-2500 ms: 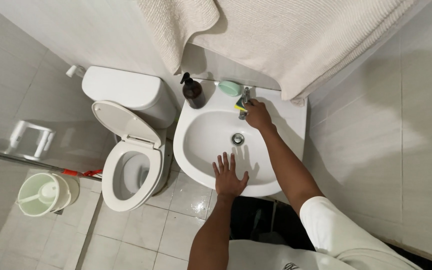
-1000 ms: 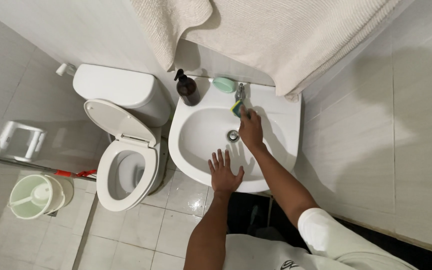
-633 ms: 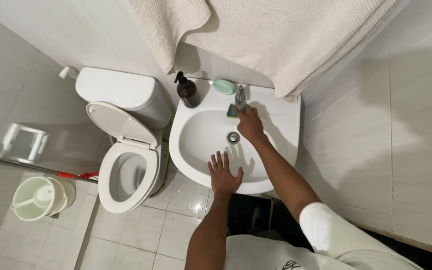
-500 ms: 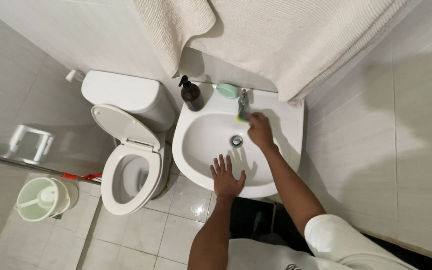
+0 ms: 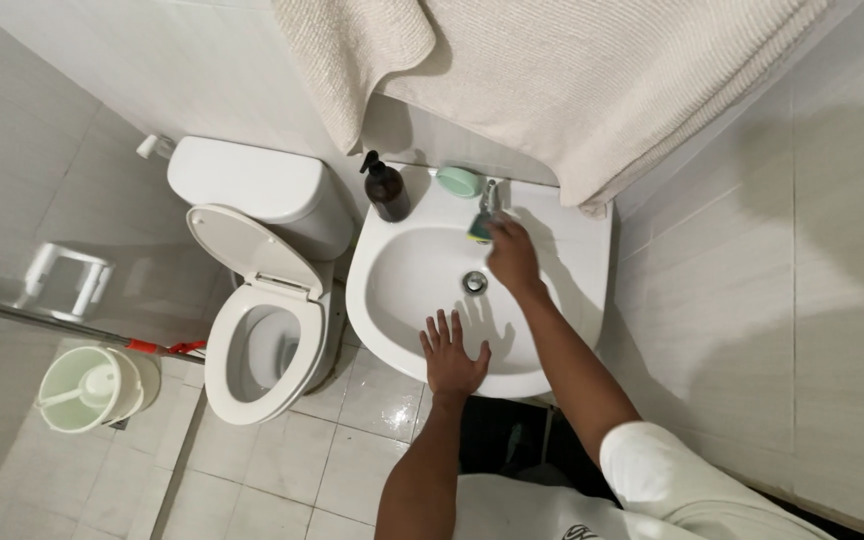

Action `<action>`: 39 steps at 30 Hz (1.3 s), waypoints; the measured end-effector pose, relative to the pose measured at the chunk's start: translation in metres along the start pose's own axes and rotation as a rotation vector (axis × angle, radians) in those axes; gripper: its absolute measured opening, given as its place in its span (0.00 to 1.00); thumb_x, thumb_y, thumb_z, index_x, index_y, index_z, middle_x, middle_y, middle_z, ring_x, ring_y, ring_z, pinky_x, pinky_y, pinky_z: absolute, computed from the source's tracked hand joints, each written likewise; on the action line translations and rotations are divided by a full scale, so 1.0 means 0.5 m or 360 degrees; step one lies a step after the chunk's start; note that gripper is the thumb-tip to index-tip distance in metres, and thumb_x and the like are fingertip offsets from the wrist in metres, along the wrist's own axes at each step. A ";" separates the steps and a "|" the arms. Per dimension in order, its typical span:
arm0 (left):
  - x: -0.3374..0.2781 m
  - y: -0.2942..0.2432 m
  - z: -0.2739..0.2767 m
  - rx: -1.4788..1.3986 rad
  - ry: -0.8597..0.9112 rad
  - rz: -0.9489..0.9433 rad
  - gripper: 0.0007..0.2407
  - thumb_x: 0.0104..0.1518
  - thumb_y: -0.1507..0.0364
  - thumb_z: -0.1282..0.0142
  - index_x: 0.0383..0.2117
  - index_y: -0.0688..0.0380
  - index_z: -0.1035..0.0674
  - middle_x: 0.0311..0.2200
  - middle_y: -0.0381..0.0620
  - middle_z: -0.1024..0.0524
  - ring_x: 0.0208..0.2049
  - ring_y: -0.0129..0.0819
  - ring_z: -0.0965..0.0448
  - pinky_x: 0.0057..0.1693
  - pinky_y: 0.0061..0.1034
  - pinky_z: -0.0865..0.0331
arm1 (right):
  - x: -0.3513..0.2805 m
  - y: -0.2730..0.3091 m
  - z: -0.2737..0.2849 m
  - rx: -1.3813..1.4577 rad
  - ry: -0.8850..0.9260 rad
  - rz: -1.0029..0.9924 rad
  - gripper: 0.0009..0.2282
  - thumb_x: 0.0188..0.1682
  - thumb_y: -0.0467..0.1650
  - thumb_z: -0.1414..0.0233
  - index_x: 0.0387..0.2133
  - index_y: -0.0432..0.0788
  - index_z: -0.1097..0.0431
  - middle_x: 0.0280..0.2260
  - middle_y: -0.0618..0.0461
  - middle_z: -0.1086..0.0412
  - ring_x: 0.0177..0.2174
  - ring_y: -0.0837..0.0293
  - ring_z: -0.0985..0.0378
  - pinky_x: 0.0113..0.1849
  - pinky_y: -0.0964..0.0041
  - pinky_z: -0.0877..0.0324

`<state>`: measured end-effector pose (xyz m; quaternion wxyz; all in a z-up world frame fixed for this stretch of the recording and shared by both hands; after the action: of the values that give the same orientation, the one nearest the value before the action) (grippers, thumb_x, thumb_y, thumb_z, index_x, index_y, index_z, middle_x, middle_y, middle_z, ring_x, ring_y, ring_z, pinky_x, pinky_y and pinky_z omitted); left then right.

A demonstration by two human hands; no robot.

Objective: The person cleans a white bathroom sink using a green and yellow sponge. They scrub the basin, faucet, and surrounding surfaces, then rinse the sponge under running water.

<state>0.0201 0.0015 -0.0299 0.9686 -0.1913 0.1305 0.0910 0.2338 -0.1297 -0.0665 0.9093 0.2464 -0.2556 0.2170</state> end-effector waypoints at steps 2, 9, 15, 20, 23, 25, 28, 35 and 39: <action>0.002 0.003 -0.010 0.0002 -0.0025 0.0000 0.37 0.59 0.45 0.64 0.72 0.52 0.47 0.74 0.56 0.54 0.74 0.54 0.59 0.75 0.49 0.65 | -0.024 -0.037 0.017 0.0063 0.0013 -0.0171 0.20 0.42 0.22 0.48 0.49 0.40 0.24 0.43 0.38 0.25 0.52 0.37 0.25 0.54 0.48 0.31; 0.008 0.005 -0.011 0.0041 -0.0095 -0.0019 0.37 0.58 0.45 0.62 0.72 0.53 0.44 0.73 0.57 0.51 0.74 0.55 0.56 0.74 0.50 0.63 | -0.049 -0.211 -0.146 -0.0412 0.0121 0.0063 0.16 0.40 0.26 0.46 0.43 0.44 0.21 0.38 0.46 0.21 0.48 0.45 0.21 0.54 0.50 0.33; 0.007 0.006 -0.019 0.0009 -0.0113 -0.0030 0.37 0.59 0.46 0.61 0.72 0.54 0.43 0.73 0.58 0.50 0.73 0.56 0.54 0.74 0.50 0.60 | -0.141 -0.175 -0.044 -0.0439 0.0094 -0.0162 0.15 0.44 0.28 0.47 0.45 0.47 0.23 0.44 0.47 0.24 0.49 0.46 0.24 0.50 0.53 0.29; 0.008 0.012 -0.017 0.0016 -0.0120 -0.0051 0.37 0.59 0.45 0.62 0.71 0.54 0.43 0.73 0.57 0.50 0.74 0.56 0.55 0.74 0.50 0.61 | -0.199 -0.237 0.017 -0.0579 -0.0041 -0.0386 0.13 0.44 0.27 0.47 0.43 0.42 0.23 0.42 0.45 0.25 0.46 0.45 0.23 0.48 0.53 0.28; 0.007 0.008 -0.018 0.0041 -0.0099 -0.0055 0.37 0.59 0.45 0.63 0.71 0.54 0.42 0.73 0.57 0.50 0.74 0.55 0.55 0.74 0.48 0.59 | -0.242 -0.180 0.059 -0.0527 0.0057 -0.0446 0.14 0.44 0.24 0.47 0.43 0.42 0.22 0.43 0.43 0.24 0.48 0.43 0.24 0.53 0.54 0.31; 0.005 0.014 -0.027 0.0058 -0.0072 -0.0057 0.37 0.58 0.45 0.63 0.71 0.54 0.42 0.73 0.57 0.50 0.74 0.55 0.55 0.74 0.48 0.59 | -0.277 -0.133 0.088 -0.0523 0.0141 -0.0434 0.15 0.43 0.23 0.47 0.43 0.43 0.21 0.43 0.44 0.24 0.49 0.44 0.24 0.56 0.54 0.32; 0.012 0.022 -0.035 0.0030 -0.0135 -0.0085 0.36 0.60 0.44 0.63 0.71 0.54 0.40 0.72 0.57 0.48 0.74 0.55 0.54 0.74 0.47 0.58 | -0.308 -0.107 0.119 -0.0653 0.0181 -0.0466 0.14 0.44 0.22 0.45 0.43 0.42 0.20 0.45 0.45 0.22 0.51 0.47 0.24 0.60 0.57 0.37; 0.011 0.022 -0.037 -0.0007 -0.0155 -0.0121 0.34 0.60 0.47 0.62 0.69 0.53 0.37 0.71 0.56 0.46 0.74 0.54 0.53 0.74 0.47 0.57 | -0.412 -0.057 0.009 -0.0948 0.1454 -0.0695 0.16 0.45 0.39 0.44 0.44 0.46 0.21 0.48 0.39 0.24 0.62 0.26 0.43 0.53 0.28 0.45; 0.028 0.042 -0.072 -0.0027 -0.0224 -0.0236 0.27 0.61 0.58 0.61 0.68 0.51 0.34 0.69 0.55 0.40 0.72 0.53 0.46 0.72 0.45 0.50 | -0.390 0.066 -0.004 -0.0235 0.1780 -0.0738 0.21 0.43 0.46 0.46 0.49 0.56 0.21 0.49 0.41 0.24 0.54 0.28 0.28 0.51 0.37 0.30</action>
<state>0.0207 0.0083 -0.0734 0.9777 -0.2018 0.0467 0.0333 0.0662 -0.1552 -0.1684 0.9440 0.0807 0.3066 0.0915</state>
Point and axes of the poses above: each hand's wrist, its own x-axis towards the middle knuckle, its own z-axis out of the back of the hand, y = z × x, the point moved 2 cm from there along x, towards the middle knuckle
